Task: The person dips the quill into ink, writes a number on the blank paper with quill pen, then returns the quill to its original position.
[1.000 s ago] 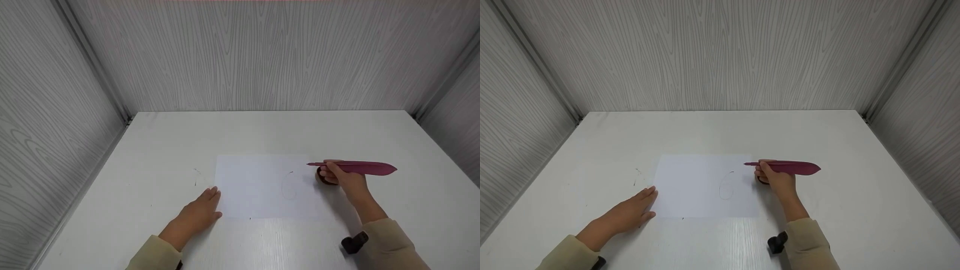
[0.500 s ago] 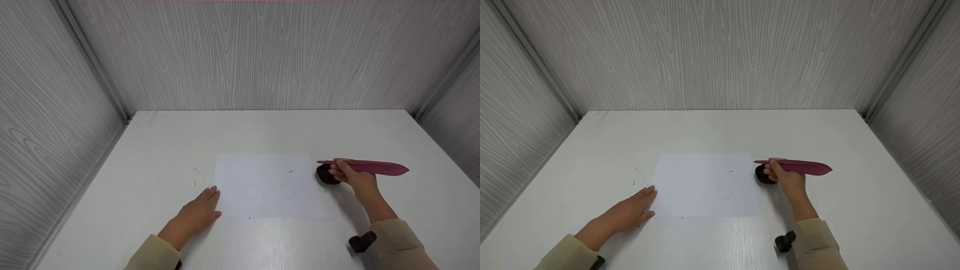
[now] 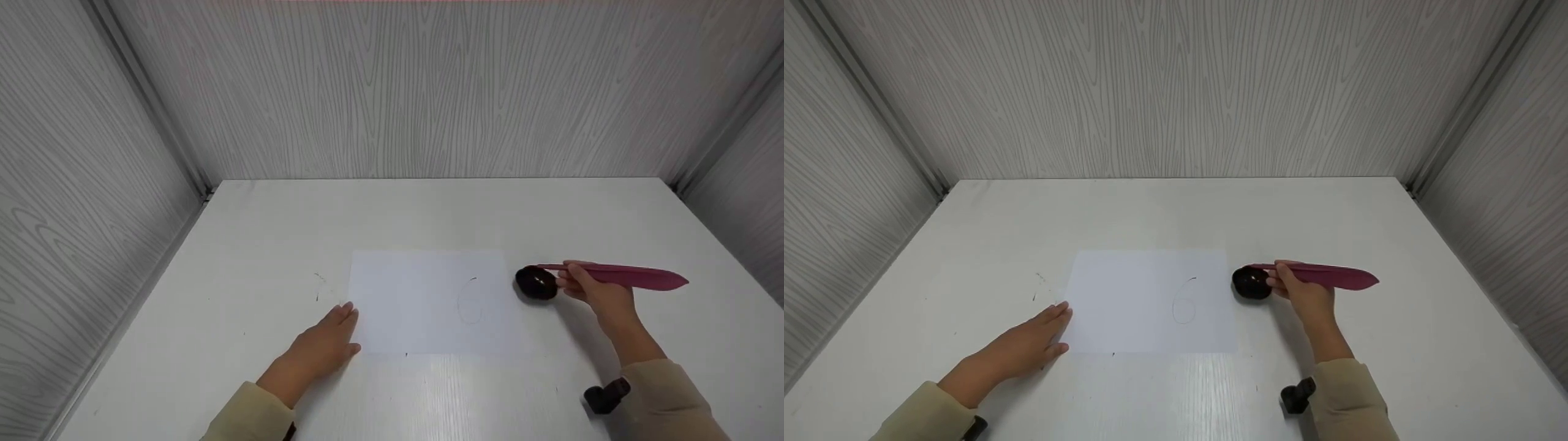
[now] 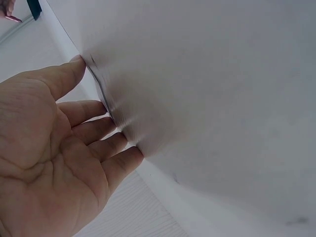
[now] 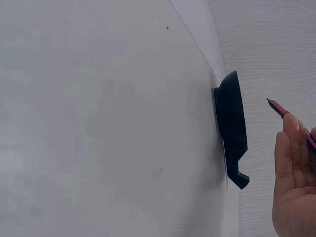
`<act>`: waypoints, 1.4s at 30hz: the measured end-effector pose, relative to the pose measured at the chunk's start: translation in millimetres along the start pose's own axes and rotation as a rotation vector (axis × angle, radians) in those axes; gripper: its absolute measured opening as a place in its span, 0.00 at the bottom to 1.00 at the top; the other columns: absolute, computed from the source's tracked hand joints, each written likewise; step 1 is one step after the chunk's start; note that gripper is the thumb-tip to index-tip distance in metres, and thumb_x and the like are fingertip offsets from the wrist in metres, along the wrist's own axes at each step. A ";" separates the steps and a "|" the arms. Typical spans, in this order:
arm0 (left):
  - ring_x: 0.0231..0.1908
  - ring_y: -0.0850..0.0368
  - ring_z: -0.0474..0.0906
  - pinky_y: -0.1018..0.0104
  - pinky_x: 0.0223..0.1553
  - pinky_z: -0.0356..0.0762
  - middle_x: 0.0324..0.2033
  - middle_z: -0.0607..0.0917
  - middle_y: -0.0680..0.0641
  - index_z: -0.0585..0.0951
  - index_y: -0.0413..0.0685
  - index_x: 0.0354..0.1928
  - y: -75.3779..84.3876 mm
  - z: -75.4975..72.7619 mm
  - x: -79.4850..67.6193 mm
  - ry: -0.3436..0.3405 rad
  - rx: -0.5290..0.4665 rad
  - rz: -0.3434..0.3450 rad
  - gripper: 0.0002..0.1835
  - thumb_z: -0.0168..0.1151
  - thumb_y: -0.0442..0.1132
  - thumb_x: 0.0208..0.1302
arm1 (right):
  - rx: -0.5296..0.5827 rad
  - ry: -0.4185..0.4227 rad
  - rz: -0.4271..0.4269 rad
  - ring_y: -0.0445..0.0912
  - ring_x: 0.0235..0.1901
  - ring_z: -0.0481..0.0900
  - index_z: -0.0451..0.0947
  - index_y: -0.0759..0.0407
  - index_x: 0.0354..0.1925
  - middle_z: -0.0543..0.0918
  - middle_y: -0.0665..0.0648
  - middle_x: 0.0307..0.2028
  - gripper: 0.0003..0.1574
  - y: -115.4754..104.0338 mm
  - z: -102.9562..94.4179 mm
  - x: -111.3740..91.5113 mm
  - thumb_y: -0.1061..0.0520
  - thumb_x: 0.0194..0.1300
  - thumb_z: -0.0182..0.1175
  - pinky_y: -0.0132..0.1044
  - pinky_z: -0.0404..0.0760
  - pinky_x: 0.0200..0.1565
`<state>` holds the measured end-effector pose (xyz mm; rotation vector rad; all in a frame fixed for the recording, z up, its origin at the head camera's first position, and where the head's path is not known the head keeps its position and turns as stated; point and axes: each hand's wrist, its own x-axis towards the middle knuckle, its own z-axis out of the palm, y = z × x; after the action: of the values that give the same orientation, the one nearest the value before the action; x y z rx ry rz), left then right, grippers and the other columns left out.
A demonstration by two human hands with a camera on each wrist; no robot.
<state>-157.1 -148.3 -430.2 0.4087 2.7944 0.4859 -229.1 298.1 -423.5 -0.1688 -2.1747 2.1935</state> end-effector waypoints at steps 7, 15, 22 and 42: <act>0.71 0.44 0.47 0.46 0.65 0.55 0.72 0.55 0.41 0.59 0.34 0.70 -0.6 0.5 0.8 0.004 0.004 0.004 0.34 0.57 0.44 0.69 | 0.008 0.023 0.018 0.41 0.35 0.85 0.80 0.65 0.48 0.87 0.54 0.33 0.23 -1.3 -9.5 -0.3 0.51 0.61 0.65 0.35 0.81 0.41; 0.71 0.44 0.47 0.45 0.65 0.55 0.72 0.54 0.41 0.59 0.35 0.70 -0.1 0.4 0.8 0.001 0.002 0.000 0.34 0.57 0.43 0.69 | 0.027 0.039 0.052 0.41 0.36 0.85 0.80 0.62 0.47 0.87 0.54 0.33 0.19 0.1 -20.4 0.7 0.51 0.62 0.65 0.35 0.81 0.42; 0.70 0.43 0.48 0.44 0.64 0.57 0.71 0.55 0.40 0.59 0.34 0.70 -1.0 0.8 -1.0 0.018 0.012 0.015 0.34 0.57 0.44 0.69 | 0.008 0.053 0.054 0.41 0.35 0.85 0.79 0.62 0.49 0.87 0.52 0.33 0.22 1.7 -26.1 0.4 0.50 0.62 0.65 0.34 0.81 0.41; 0.70 0.44 0.49 0.44 0.64 0.58 0.71 0.56 0.42 0.60 0.36 0.70 -1.5 2.6 0.8 0.023 0.031 -0.002 0.34 0.57 0.45 0.69 | -0.458 -0.135 -0.265 0.38 0.39 0.83 0.74 0.67 0.53 0.84 0.64 0.41 0.22 6.1 -37.8 4.4 0.51 0.72 0.53 0.31 0.82 0.39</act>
<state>-157.3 -148.6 -433.2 0.4095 2.8277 0.4502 -229.0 336.1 -430.0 0.2460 -2.5653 1.5891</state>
